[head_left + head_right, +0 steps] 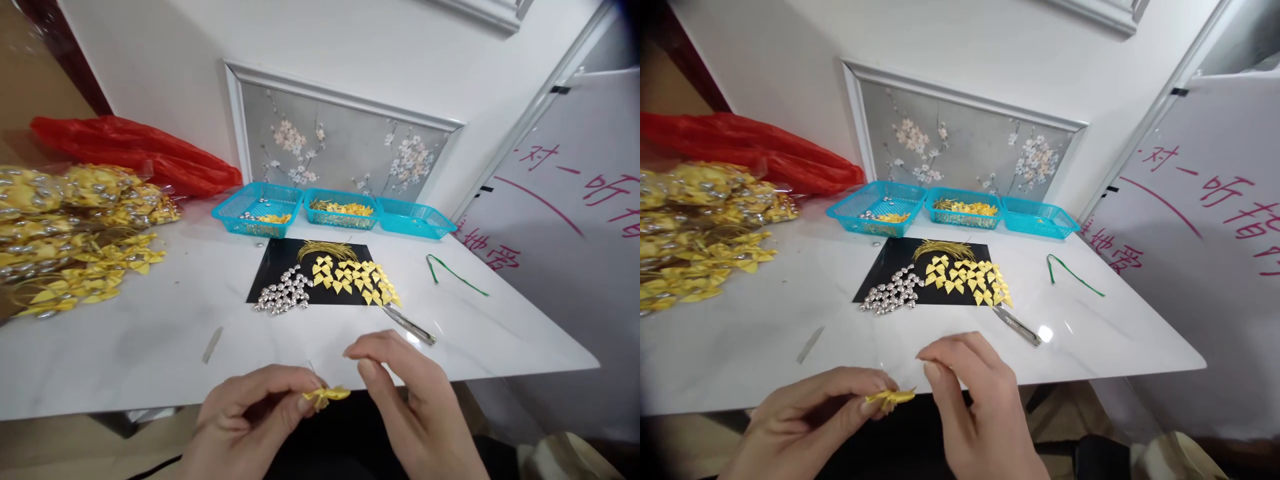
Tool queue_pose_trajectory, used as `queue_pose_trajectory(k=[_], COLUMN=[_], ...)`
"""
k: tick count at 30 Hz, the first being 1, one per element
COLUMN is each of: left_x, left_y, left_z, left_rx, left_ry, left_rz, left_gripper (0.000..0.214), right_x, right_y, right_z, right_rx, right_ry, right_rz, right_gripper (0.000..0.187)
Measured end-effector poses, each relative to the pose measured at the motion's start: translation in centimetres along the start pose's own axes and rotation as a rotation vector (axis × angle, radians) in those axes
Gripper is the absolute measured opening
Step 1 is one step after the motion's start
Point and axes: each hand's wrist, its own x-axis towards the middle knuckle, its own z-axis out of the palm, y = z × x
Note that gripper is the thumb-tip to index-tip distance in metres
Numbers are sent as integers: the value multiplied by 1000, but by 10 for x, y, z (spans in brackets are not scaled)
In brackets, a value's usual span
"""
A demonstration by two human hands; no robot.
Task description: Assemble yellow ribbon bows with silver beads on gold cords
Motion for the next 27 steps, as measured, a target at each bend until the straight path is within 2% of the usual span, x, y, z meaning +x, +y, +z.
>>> queue_pose_trajectory(k=[2,5,7,10,13,16,21,25,27], left_x=[2,4,5,4,3,2,2,3,2], left_y=[5,9,7,2,1,4,16,19,19], left_z=[3,5,4,1,0,2,7,4,2], left_rx=[-97,-200,-252,-330,-393,-406,-459,-423,-411], left_ry=[-36,-98,-155,-212,-240,-264,-151,-222,-218], left_rz=[-123,-212,-236,-272,-319,-360,-403,-402,-397], left_gripper=[10,14,16,15,13,9,16,12,11], right_x=[14,24,24,24,28,34,42,56,64], right_y=[5,16,23,25,19,14,18,21,23], right_z=[-3,3,11,18,19,21,27,27,25], right_rx=[119,517,780,923,944,975,1022,1066,1073], right_ry=[-180,-447,-523,-551,-517,-412,-220,-73,-6], right_rz=[105,408,572,657,655,682,749,723,693], right_gripper=[23,33,41,40,38,38,35,38,35])
